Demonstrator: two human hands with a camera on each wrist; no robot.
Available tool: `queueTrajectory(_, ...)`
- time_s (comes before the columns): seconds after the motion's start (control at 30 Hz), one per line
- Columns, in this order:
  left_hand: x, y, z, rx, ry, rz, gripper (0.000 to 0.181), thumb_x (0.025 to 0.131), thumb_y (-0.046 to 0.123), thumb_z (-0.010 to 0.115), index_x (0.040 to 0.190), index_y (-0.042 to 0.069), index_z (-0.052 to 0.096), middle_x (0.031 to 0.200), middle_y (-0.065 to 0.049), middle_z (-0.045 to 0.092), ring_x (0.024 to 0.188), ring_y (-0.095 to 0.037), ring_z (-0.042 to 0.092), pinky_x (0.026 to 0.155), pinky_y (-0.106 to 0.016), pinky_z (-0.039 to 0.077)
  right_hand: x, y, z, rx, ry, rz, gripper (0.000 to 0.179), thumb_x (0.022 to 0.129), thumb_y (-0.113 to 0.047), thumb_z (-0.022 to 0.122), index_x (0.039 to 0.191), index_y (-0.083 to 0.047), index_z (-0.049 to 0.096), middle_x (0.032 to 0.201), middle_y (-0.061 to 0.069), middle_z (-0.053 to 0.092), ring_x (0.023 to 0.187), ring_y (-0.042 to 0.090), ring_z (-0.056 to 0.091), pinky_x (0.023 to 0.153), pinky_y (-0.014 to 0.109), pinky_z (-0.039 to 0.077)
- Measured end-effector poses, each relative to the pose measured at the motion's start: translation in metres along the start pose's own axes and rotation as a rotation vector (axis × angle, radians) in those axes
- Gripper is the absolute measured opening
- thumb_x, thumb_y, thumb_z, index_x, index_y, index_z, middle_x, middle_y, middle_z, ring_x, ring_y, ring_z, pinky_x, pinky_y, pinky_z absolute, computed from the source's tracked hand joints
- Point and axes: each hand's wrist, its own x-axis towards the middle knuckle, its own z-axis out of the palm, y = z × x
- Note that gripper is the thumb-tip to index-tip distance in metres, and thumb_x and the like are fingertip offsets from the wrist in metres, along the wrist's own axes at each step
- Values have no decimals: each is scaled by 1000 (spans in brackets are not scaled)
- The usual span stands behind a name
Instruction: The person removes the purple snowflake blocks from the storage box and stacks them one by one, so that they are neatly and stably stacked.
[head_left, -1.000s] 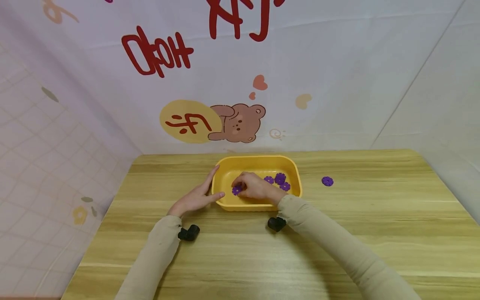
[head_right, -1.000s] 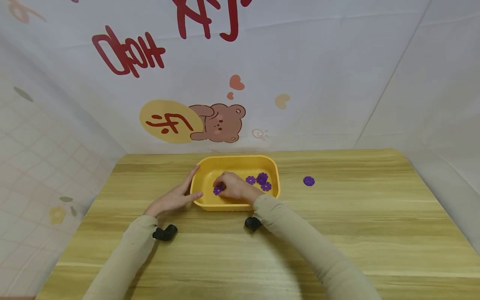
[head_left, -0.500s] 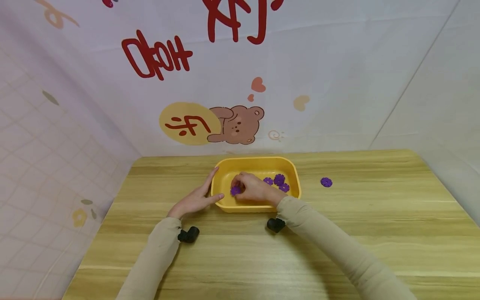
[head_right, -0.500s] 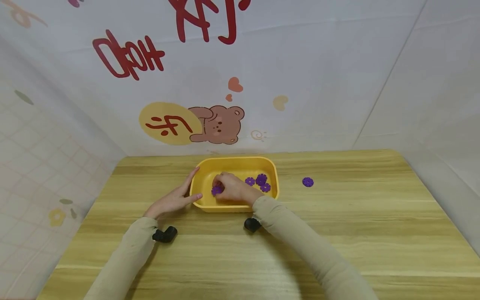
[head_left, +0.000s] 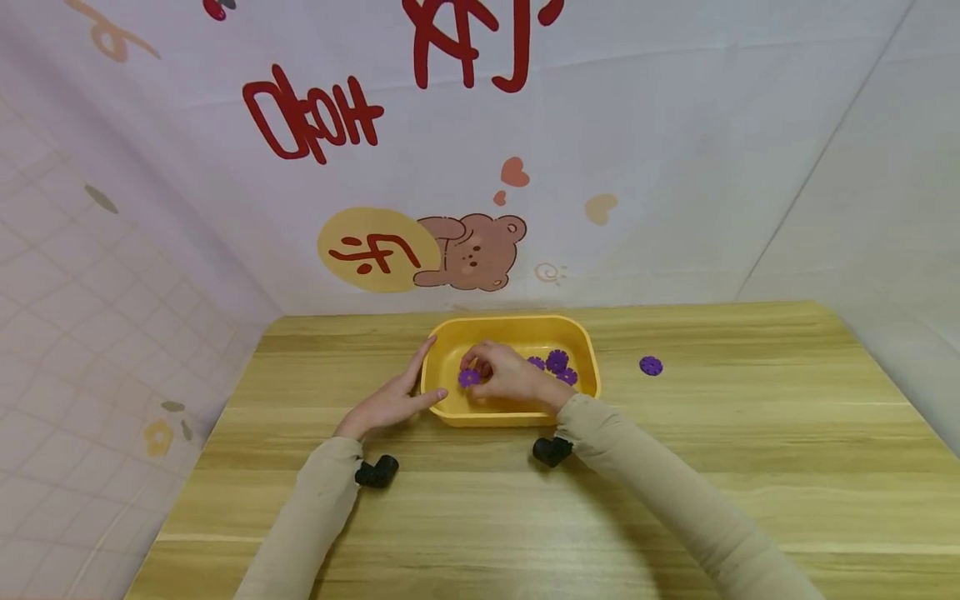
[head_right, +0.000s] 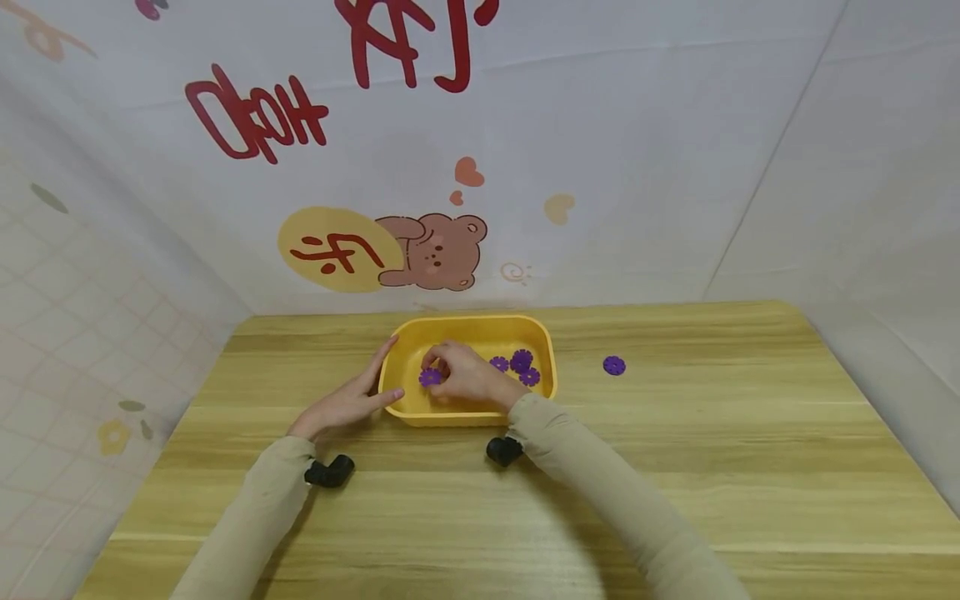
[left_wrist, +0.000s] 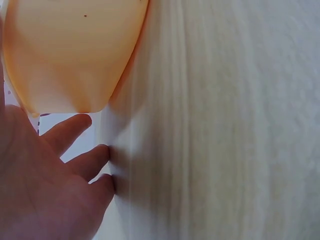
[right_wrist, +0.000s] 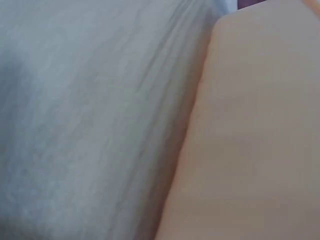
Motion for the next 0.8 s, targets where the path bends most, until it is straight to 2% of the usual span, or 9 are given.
queueTrajectory(0.07, 5, -13, 3, 1, 11, 1, 90, 94, 44, 60, 154, 38, -7, 161, -10, 3, 140, -39, 22, 109, -56, 21, 0, -1, -1, 15, 11, -3, 35, 75, -5, 76, 108, -3, 64, 95, 3, 61, 84, 15, 57, 76, 24, 49)
queueTrajectory(0.1, 5, -13, 3, 5, 12, 3, 90, 94, 46, 60, 154, 39, -7, 161, -9, 3, 139, -39, 23, 109, -56, 21, 0, -1, -1, 28, 19, -3, 35, 75, -4, 75, 108, -3, 64, 94, 2, 62, 84, 14, 57, 76, 25, 49)
queueTrajectory(0.33, 4, -12, 3, 12, 12, 3, 91, 94, 47, 59, 153, 41, -9, 160, -11, 2, 140, -39, 21, 110, -56, 21, -8, -7, -10, 129, 68, -13, 34, 78, 0, 73, 111, -2, 66, 96, 1, 66, 85, 15, 60, 77, 28, 51)
queueTrajectory(0.57, 4, -12, 2, -9, 2, -20, 91, 93, 49, 60, 152, 45, -9, 160, -9, 2, 140, -37, 22, 110, -54, 21, -16, -9, -20, 132, 98, -37, 31, 81, -2, 72, 112, -1, 68, 98, 4, 68, 88, 17, 63, 80, 32, 53)
queueTrajectory(0.7, 5, -12, 2, -7, 0, -15, 90, 93, 48, 59, 152, 43, -9, 161, -9, 2, 140, -37, 22, 110, -54, 21, -20, -8, -27, 160, 123, -26, 30, 83, -5, 73, 112, 0, 68, 99, 5, 69, 88, 18, 63, 83, 39, 52)
queueTrajectory(0.8, 5, -12, 2, -3, 0, 0, 90, 94, 46, 59, 153, 40, -9, 161, -10, 1, 140, -39, 20, 110, -55, 20, -24, -6, -33, 182, 138, -16, 31, 83, -6, 73, 113, 0, 68, 101, 5, 69, 89, 18, 64, 83, 39, 52)
